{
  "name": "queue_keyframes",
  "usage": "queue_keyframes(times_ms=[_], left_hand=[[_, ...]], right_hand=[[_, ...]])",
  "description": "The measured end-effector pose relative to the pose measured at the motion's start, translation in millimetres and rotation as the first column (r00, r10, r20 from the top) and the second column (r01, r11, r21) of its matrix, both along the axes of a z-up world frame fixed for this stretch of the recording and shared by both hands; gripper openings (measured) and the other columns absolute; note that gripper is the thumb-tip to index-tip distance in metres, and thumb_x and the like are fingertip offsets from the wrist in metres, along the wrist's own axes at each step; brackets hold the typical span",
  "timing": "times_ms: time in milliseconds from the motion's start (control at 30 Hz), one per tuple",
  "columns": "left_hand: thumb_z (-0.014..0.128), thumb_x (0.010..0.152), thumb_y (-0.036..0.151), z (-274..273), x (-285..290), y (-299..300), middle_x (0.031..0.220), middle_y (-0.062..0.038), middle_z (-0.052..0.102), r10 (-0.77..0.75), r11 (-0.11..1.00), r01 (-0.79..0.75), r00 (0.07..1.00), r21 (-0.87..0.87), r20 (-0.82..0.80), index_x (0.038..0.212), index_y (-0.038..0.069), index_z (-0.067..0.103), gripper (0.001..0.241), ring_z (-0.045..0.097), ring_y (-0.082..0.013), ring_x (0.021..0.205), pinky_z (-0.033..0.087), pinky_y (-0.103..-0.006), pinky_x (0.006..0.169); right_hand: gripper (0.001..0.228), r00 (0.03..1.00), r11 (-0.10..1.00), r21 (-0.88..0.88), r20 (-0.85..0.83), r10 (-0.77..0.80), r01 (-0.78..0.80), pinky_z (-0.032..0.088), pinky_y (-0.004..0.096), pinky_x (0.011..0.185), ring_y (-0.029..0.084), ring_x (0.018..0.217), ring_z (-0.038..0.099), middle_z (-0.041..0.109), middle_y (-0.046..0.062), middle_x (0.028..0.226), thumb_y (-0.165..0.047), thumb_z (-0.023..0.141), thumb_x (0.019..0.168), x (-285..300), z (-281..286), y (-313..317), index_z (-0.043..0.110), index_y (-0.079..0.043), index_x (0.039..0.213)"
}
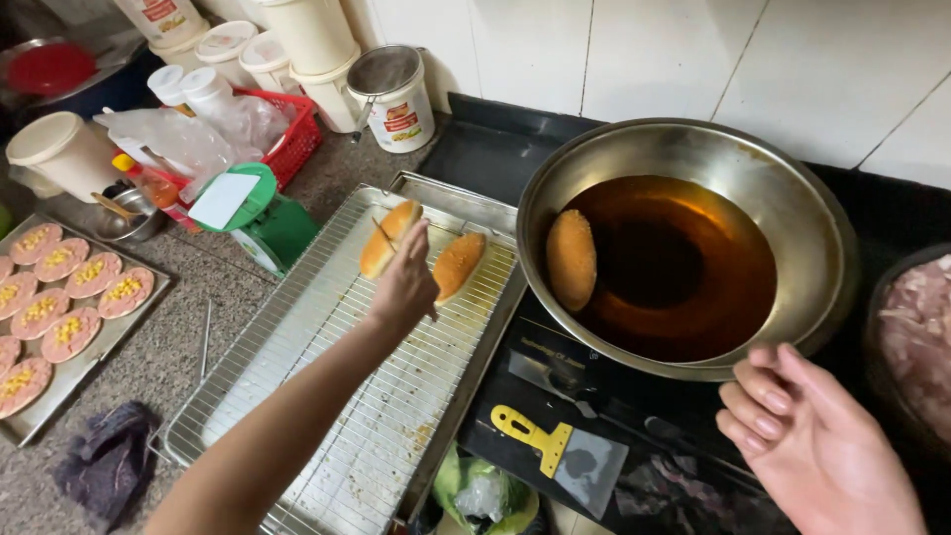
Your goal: Frying buns, stirring meat, and checking on bread inside a commercial oven.
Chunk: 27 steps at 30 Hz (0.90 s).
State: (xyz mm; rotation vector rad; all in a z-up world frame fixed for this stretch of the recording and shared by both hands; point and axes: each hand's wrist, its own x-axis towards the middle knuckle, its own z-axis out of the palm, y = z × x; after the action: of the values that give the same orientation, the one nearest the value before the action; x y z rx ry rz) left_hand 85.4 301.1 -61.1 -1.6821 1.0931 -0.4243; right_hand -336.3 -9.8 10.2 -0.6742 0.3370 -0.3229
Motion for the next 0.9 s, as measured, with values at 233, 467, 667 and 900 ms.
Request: queue_keyframes(times_ms=[233, 467, 667, 900], left_hand=[[0.08, 0.107, 0.03, -20.3, 14.9, -61.3, 0.126, 0.0, 0.09, 0.079, 0.997, -0.075, 0.99, 0.036, -0.121, 0.109, 0.023, 0.09, 0.012, 0.058, -0.0339, 0.165, -0.015, -0.0788, 0.14], [0.084, 0.097, 0.009, -24.6, 24.4, -93.9, 0.103, -0.015, 0.092, 0.036, 0.999, -0.04, 0.989, -0.025, -0.145, 0.123, 0.004, 0.088, 0.026, 0.073, -0.0432, 0.143, -0.013, -0.0858, 0.136], [0.066, 0.117, 0.041, 30.2, 8.2, -63.9, 0.093, -0.004, 0.084, -0.067, 0.968, -0.007, 0.955, -0.249, -0.289, 0.106, 0.015, 0.087, 0.034, 0.075, -0.0432, 0.135, -0.004, -0.0864, 0.138], [0.068, 0.109, 0.033, 73.7, 28.8, 56.6, 0.081, -0.003, 0.083, -0.267, 0.384, -0.297, 0.87, -0.874, -0.414, 0.091, 0.022, 0.086, 0.028, 0.083, -0.0272, 0.093, 0.038, -0.0769, 0.133]], right_hand=[[0.032, 0.999, 0.998, -0.045, 0.014, -0.046, 0.047, 0.044, 0.032, 0.064, 0.012, 0.071, 0.046, 0.05, -0.004, 0.082, -0.028, 0.052, 0.132, -6.5, -22.7, -2.1, 0.074, -0.006, 0.126], [0.034, 0.999, 0.999, 0.009, 0.017, -0.05, 0.05, 0.044, 0.034, 0.064, 0.015, 0.069, 0.048, 0.052, -0.001, 0.081, -0.03, 0.057, 0.13, -2.0, -40.0, -0.2, 0.08, -0.006, 0.126], [0.03, 0.999, 0.999, -0.005, -0.007, -0.04, 0.04, 0.044, 0.035, 0.065, 0.014, 0.07, 0.048, 0.05, -0.002, 0.082, -0.028, 0.056, 0.129, 20.2, -32.2, 15.5, 0.076, -0.005, 0.126], [0.027, 0.999, 1.0, -0.002, -0.029, 0.018, -0.018, 0.043, 0.035, 0.063, 0.013, 0.07, 0.046, 0.047, -0.001, 0.083, -0.027, 0.053, 0.13, 48.7, -24.4, 25.9, 0.068, -0.006, 0.124]])
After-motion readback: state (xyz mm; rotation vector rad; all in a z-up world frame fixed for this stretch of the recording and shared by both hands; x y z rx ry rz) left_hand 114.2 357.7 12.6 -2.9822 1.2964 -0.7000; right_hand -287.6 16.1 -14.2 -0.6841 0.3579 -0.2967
